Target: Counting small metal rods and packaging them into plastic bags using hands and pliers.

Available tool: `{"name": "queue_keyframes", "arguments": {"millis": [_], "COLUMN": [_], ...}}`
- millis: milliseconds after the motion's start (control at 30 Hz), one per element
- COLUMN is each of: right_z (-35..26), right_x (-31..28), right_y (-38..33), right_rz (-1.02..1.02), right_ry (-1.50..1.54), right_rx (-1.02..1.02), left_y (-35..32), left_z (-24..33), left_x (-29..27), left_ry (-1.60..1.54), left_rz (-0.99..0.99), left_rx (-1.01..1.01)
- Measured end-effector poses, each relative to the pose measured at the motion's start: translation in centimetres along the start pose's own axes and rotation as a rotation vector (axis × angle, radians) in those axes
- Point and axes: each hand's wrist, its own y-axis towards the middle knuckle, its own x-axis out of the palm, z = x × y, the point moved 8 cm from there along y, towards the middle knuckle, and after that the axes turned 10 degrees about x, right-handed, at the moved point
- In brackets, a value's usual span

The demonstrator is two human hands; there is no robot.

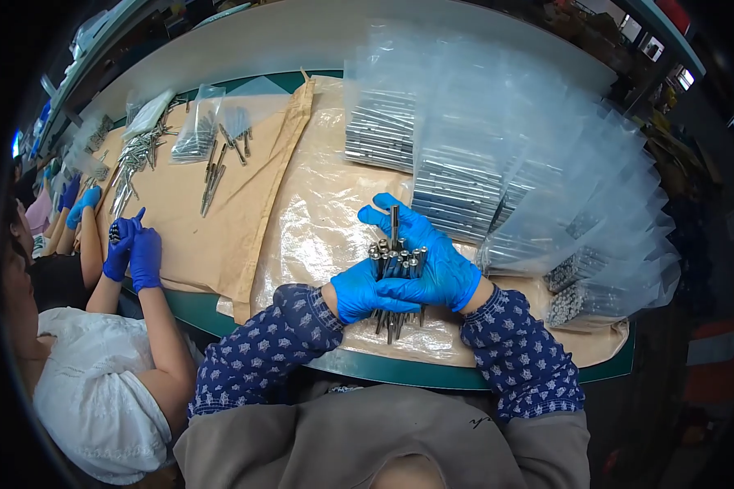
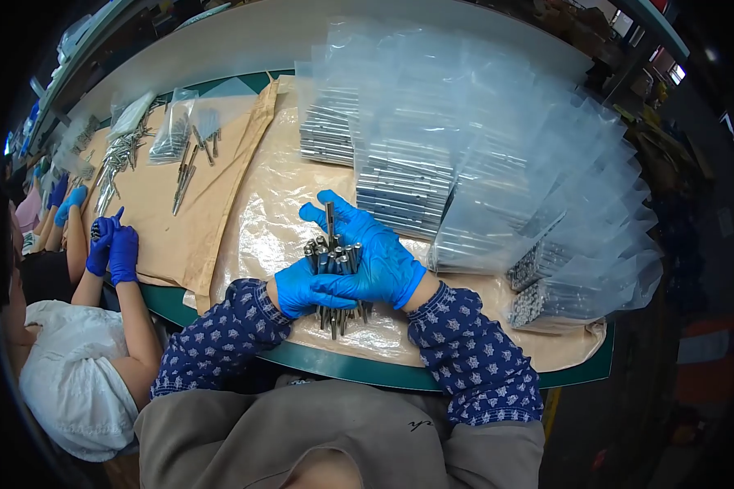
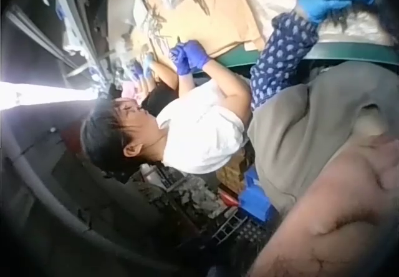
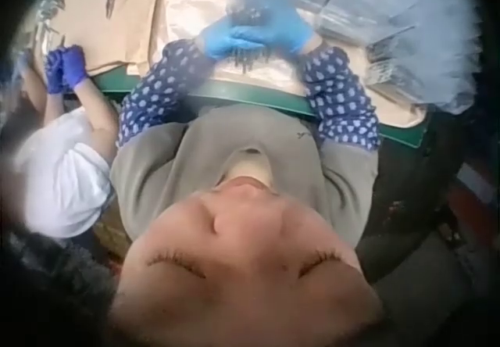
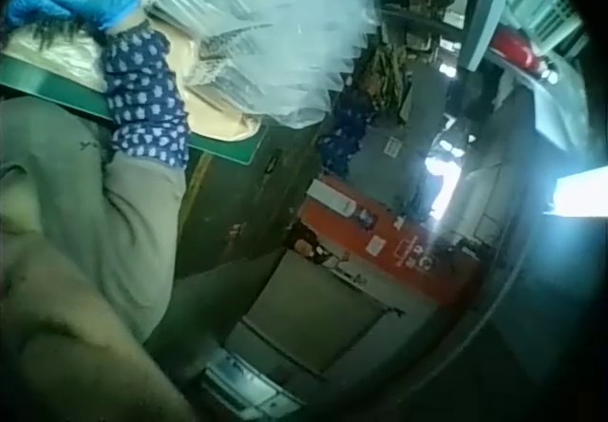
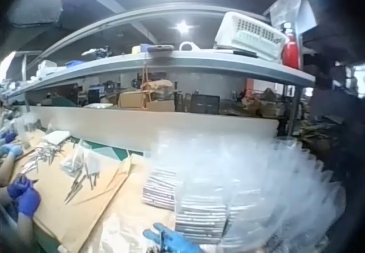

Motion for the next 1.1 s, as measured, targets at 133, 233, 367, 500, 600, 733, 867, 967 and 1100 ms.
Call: {"name": "queue_keyframes", "arguments": {"millis": [133, 233, 367, 500, 600, 733, 867, 967, 1100], "right_z": [0.3, 0.8, 0.1, -1.0, -4.4, -6.1, -8.5, -10.2, -8.6], "right_x": [-0.4, -0.3, 0.3, -0.7, -1.5, -1.7, -1.4, -5.4, -7.3], "right_y": [-0.1, -0.1, 0.5, 0.7, 0.6, 0.9, 1.0, 0.3, -0.8], "right_rz": [0.013, -0.050, -0.183, -0.004, 0.085, 0.107, 0.197, 0.425, 0.434], "right_ry": [0.312, -0.154, -0.333, -0.105, 0.065, -0.274, -0.431, 0.171, 0.200], "right_rx": [0.171, 0.187, 0.366, 0.218, 0.020, -0.063, -0.230, -0.182, -0.037], "left_y": [0.1, -0.3, -0.4, 0.5, 0.9, 1.0, 0.7, 0.6, 0.5], "left_z": [-0.1, -0.2, 0.3, 3.3, 2.9, 3.7, 4.3, 2.5, 0.0], "left_x": [0.1, -0.1, -0.4, -0.5, -1.1, -0.5, 0.4, -0.8, -2.8], "left_ry": [-0.038, -0.084, -0.128, 0.157, 0.335, 0.775, 0.903, 0.699, -0.378], "left_rz": [0.006, 0.001, 0.035, 0.077, 0.119, 0.090, 0.034, 0.076, 0.256], "left_rx": [-0.027, -0.041, -0.028, 0.179, 0.345, 0.513, 0.580, 0.320, 0.199]}}
